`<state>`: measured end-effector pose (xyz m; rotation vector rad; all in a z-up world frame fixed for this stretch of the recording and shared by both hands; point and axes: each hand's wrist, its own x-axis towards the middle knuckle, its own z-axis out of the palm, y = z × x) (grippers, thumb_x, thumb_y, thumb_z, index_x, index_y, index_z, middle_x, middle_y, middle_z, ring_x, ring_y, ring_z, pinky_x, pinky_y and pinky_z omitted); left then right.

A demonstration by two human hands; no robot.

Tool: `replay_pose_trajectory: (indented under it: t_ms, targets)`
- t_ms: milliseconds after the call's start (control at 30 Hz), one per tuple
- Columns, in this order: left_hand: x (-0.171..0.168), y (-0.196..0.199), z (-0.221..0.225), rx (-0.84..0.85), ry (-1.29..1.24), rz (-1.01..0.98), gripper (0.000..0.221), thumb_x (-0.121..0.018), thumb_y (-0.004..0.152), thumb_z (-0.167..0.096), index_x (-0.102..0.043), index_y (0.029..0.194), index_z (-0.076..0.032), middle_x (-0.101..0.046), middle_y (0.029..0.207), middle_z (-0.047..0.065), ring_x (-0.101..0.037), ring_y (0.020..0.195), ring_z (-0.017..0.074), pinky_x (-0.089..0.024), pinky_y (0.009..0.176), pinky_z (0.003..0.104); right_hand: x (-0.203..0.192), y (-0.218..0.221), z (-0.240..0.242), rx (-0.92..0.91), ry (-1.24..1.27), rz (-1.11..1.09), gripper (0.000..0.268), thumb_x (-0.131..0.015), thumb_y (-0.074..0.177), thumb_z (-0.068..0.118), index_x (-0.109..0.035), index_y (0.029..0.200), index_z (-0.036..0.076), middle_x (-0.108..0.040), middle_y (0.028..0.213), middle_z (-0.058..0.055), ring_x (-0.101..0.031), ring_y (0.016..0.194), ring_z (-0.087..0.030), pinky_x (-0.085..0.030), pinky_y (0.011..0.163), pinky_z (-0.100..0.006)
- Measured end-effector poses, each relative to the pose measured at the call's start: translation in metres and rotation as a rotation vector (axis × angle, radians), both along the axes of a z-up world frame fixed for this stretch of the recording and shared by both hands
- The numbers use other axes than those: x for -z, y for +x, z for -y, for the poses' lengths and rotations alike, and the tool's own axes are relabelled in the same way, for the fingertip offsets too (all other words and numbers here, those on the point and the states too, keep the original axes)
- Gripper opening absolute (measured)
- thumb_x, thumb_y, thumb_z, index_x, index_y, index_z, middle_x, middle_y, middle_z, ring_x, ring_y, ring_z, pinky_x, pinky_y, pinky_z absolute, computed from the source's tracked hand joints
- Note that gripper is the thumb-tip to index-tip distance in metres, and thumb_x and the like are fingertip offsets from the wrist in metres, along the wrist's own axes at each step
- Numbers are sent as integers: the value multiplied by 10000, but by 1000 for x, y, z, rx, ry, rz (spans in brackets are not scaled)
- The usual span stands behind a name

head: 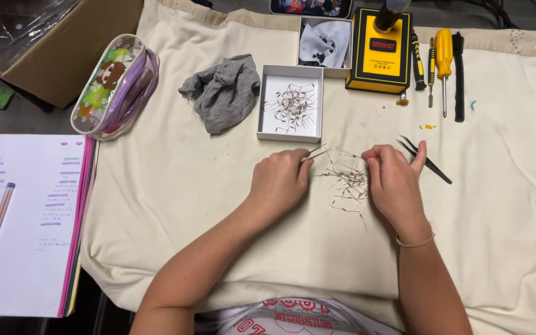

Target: The person is picking up small metal pins from a pile and a box, bending them by hand or with tweezers, and organizing them.

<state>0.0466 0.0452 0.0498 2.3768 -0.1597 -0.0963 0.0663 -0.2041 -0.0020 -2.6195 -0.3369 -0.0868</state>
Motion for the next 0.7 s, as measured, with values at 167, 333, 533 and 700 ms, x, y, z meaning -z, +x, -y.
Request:
replay_pose_trajectory:
  t_ms: [167,333,533,700]
  targets:
    - [6,-10,11,28,-278,-23,287,-593,986,-152,-714,1170,33,-761,950,245,-745,920,431,-619,771,509,-16,-8,-15,-24,437,-21,48,-447,1117,87,-489,1110,64,-764,945,-88,-707,1063,-262,-199,1227,-587]
    - [16,-23,25,26,-565,-68,274,-595,1002,-159,-714,1171,20,-757,989,258,-723,999,448,-613,823,504,-7,-13,-22,-78,686,-104,55,-416,1097,74,-459,1101,40,-779,931,-137,-717,1015,-220,-259,1256,-508]
    - [38,-19,29,-4,-718,-83,231,-610,1002,-182,-753,1124,-47,-742,778,145,-707,770,202,-600,711,371,3,-9,-20,-161,714,-25,166,-340,1115,143,-432,1002,63,-739,830,-144,-690,955,-259,-273,1235,-530]
    - [44,-18,29,6,-745,-65,209,-633,984,-200,-759,1094,-75,-699,671,94,-648,709,158,-563,647,329,4,-11,-21,-189,753,86,262,-318,1124,218,-421,926,81,-683,743,-106,-671,844,-228,-278,1247,-496]
